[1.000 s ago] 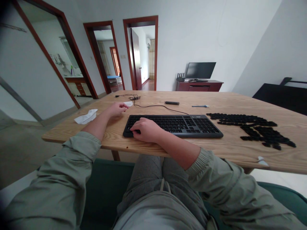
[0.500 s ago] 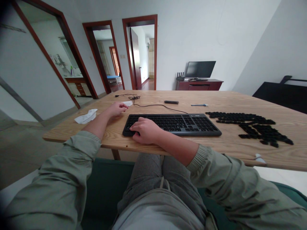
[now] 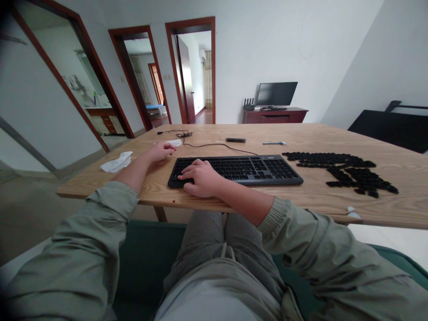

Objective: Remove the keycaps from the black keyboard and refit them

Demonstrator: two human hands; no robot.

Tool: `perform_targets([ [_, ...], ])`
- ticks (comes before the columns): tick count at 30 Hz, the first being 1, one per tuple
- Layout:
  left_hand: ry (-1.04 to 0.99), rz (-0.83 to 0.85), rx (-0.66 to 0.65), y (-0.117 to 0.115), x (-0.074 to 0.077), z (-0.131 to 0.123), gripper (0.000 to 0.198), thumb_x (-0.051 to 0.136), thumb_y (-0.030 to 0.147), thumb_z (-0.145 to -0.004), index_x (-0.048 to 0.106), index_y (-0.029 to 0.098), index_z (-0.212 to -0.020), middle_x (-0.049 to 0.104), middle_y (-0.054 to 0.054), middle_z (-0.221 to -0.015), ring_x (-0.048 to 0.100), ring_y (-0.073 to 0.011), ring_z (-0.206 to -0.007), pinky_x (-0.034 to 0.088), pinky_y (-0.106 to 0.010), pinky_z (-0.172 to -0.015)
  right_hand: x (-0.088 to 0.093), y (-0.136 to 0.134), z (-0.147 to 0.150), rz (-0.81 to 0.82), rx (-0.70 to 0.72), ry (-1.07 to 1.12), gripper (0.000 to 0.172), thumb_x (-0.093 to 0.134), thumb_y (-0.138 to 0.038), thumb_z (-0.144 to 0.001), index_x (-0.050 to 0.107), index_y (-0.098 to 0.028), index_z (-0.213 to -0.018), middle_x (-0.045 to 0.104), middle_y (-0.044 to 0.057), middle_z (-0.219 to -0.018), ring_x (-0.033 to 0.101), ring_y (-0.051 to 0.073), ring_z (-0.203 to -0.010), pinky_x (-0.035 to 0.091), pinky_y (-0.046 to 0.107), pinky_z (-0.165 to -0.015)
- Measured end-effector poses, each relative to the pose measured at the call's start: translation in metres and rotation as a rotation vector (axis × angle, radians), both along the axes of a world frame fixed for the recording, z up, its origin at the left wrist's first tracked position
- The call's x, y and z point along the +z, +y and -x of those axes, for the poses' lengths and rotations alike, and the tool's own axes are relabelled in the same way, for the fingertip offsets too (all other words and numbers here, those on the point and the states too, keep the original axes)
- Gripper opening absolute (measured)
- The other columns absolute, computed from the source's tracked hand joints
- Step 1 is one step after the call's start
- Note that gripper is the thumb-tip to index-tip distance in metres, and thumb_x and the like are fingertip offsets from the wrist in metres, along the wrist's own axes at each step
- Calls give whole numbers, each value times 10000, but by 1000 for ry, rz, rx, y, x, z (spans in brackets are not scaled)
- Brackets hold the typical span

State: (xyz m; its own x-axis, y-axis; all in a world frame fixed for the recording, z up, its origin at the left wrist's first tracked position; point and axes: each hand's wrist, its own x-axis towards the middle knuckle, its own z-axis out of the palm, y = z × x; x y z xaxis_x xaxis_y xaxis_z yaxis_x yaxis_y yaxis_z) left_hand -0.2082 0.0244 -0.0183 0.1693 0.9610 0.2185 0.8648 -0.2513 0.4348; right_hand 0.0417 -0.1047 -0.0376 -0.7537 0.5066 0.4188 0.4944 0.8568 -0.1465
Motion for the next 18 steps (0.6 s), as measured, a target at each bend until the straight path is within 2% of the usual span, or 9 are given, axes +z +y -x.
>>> perform_targets([
  [3,9,-3,-5,1,-1,0,343,547,262,-786,753,155,-1039,736,-53,-899,614,-165,-721,446,-243,-638,0,-2,1,-31,-9,-7,362,564,-252,-836,749,-184,-1139,696,77,-1236,529,279,-1130,347,466,-967],
  [6,3,-19,-16,2,-1,0,329,556,248,-778,758,152,-1018,740,-62,-897,631,-182,-770,475,-256,-703,-2,-1,1,-43,-1,-5,343,560,-254,-832,761,-178,-1099,703,71,-1217,538,280,-1127,346,467,-977],
  [10,-24,-19,-34,4,-1,3,333,558,252,-786,754,138,-1029,744,-85,-939,649,-204,-836,500,-296,-796,-5,0,2,-42,4,29,354,563,-264,-828,749,-190,-1121,665,68,-1286,547,274,-1135,367,456,-988],
  [16,-22,-30,-45,5,0,5,358,554,265,-787,749,140,-1059,748,-77,-979,651,-199,-853,499,-293,-821,-5,-6,4,-226,-11,93,497,545,-231,-821,642,-141,-1301,645,116,-1301,544,281,-1095,371,459,-981],
  [18,-10,-32,-42,4,1,5,350,557,271,-779,753,150,-1042,750,-65,-956,645,-191,-834,496,-283,-804,-5,-8,5,-258,-26,68,471,541,-235,-825,666,-146,-1270,638,119,-1304,532,290,-1108,363,473,-983],
])
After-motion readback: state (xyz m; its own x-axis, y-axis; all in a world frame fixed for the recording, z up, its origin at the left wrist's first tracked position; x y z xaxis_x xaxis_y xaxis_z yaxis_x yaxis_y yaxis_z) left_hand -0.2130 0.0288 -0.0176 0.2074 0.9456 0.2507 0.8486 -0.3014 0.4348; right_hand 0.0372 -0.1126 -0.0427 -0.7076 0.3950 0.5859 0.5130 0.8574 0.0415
